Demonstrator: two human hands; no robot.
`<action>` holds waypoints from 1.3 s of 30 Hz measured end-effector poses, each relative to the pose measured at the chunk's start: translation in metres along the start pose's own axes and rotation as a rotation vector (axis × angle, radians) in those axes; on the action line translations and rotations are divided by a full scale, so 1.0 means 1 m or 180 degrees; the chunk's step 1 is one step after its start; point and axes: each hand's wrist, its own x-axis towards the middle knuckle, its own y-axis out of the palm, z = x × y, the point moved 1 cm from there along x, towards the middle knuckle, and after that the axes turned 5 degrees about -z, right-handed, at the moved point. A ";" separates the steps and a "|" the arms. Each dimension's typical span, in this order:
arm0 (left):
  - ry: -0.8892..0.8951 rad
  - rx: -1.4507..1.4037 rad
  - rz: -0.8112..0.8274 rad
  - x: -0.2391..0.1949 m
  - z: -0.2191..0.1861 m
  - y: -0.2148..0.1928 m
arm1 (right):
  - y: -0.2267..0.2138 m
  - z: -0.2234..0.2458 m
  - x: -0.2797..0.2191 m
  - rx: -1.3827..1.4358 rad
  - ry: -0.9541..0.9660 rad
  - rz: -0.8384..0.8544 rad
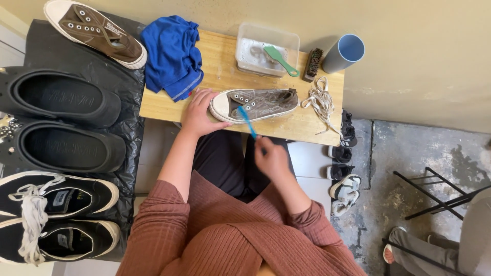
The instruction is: The person scrubs a brown canvas sneaker with a blue toothbrush, repeatedly dipping the brush into a container of soapy water. The person holds the shoe steady with the left hand while scrubbing the upper fabric and white rubber toe cap with the right hand.
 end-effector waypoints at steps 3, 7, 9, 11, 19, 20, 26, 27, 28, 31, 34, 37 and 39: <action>0.0008 0.0009 -0.0007 0.000 0.004 0.000 | 0.000 -0.018 0.009 -0.0420 0.0226 -0.0270; 0.0020 -0.0006 0.0024 -0.001 0.004 -0.001 | 0.019 0.017 -0.022 -0.0275 -0.0035 -0.0135; 0.0028 -0.0003 0.0049 0.001 0.005 -0.002 | 0.013 0.001 -0.008 -0.0409 0.0011 -0.0149; 0.0014 -0.0016 0.0059 -0.001 0.004 -0.003 | 0.003 -0.016 0.000 -0.0566 0.0054 -0.0144; 0.0030 0.0000 0.0019 -0.002 0.005 -0.001 | -0.025 -0.003 -0.005 -0.0677 0.0301 0.0067; 0.0018 -0.0008 0.0032 -0.003 0.006 -0.002 | -0.032 -0.016 0.000 -0.0682 0.0317 0.0077; -0.0033 -0.0063 0.0040 0.001 0.003 -0.002 | -0.028 -0.011 -0.007 -0.1293 0.0214 0.0072; -0.0030 -0.0062 0.0039 0.001 0.004 -0.001 | -0.033 -0.013 -0.003 -0.1277 0.0272 0.0164; -0.0042 -0.0056 0.0045 -0.001 0.005 -0.002 | -0.038 -0.015 -0.001 -0.1259 0.0333 0.0272; -0.0017 -0.0035 0.0009 0.000 0.002 -0.003 | -0.071 -0.041 0.024 -0.1587 0.0797 0.0185; -0.0024 -0.0038 0.0021 0.001 0.003 -0.003 | -0.031 0.001 0.000 -0.1175 0.0509 0.0332; -0.0034 -0.0054 -0.0004 0.001 0.000 -0.003 | -0.035 0.006 -0.001 -0.1053 0.0494 0.0562; -0.0032 -0.0058 -0.0003 0.001 0.003 -0.001 | -0.056 -0.024 0.017 -0.1351 0.0676 0.0450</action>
